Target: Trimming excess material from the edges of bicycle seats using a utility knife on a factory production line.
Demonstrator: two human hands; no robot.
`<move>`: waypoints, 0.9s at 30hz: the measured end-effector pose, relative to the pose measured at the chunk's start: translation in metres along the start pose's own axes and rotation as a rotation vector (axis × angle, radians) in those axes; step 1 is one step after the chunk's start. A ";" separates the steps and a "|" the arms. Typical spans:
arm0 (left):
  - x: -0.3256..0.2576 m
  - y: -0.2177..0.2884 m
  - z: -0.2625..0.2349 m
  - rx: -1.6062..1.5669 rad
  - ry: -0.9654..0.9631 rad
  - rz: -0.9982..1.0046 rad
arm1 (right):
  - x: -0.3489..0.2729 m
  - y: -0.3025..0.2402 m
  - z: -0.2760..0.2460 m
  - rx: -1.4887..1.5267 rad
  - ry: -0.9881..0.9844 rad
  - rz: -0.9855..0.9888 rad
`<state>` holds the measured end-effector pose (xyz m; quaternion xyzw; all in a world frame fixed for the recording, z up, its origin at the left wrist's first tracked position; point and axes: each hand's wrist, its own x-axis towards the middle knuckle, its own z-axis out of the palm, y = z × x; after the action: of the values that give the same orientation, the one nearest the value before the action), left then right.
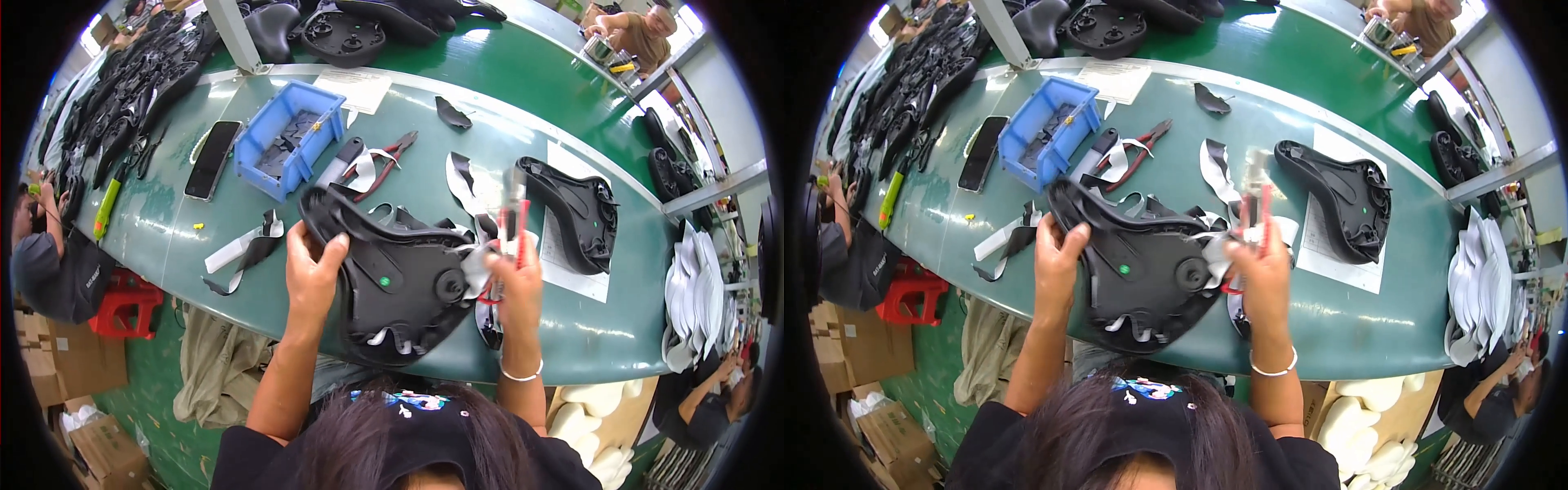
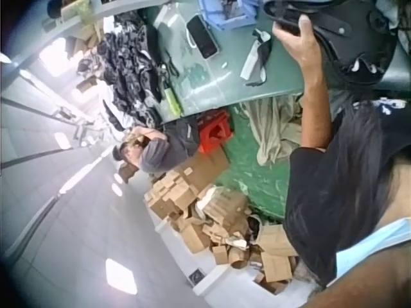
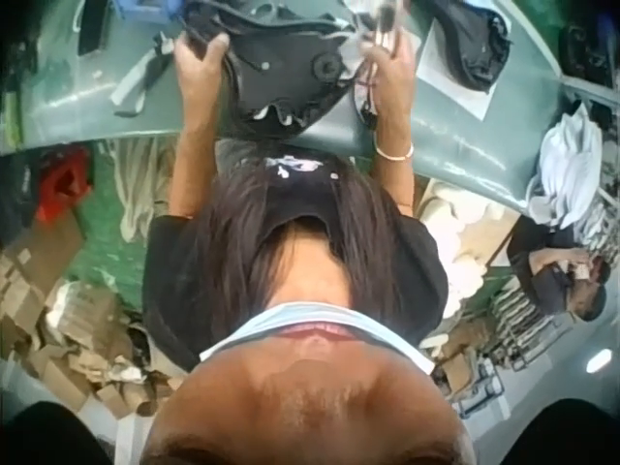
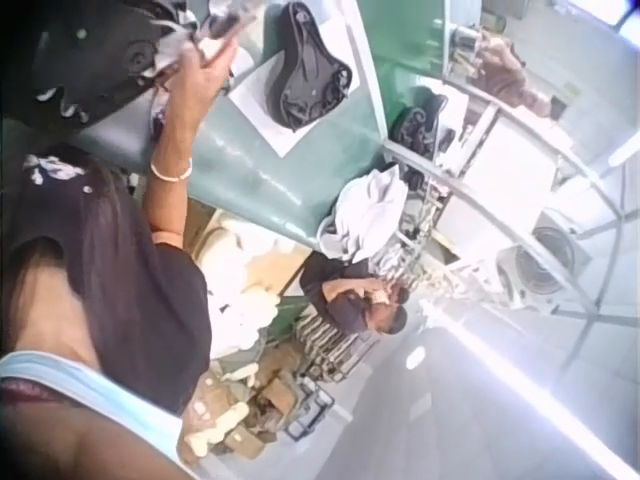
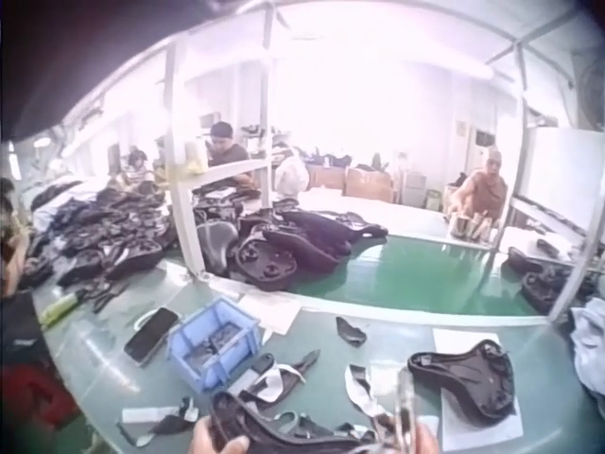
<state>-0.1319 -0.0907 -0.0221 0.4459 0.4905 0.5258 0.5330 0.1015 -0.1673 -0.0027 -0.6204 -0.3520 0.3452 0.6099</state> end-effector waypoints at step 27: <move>0.025 0.026 0.084 -1.037 -0.779 -0.216 | -0.098 -0.025 -0.036 -1.112 -0.183 -0.145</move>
<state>-0.0530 -0.0610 0.0125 0.2371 -0.0134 0.4377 0.8672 0.0820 -0.2697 0.0228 -0.7899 -0.5740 0.1177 0.1807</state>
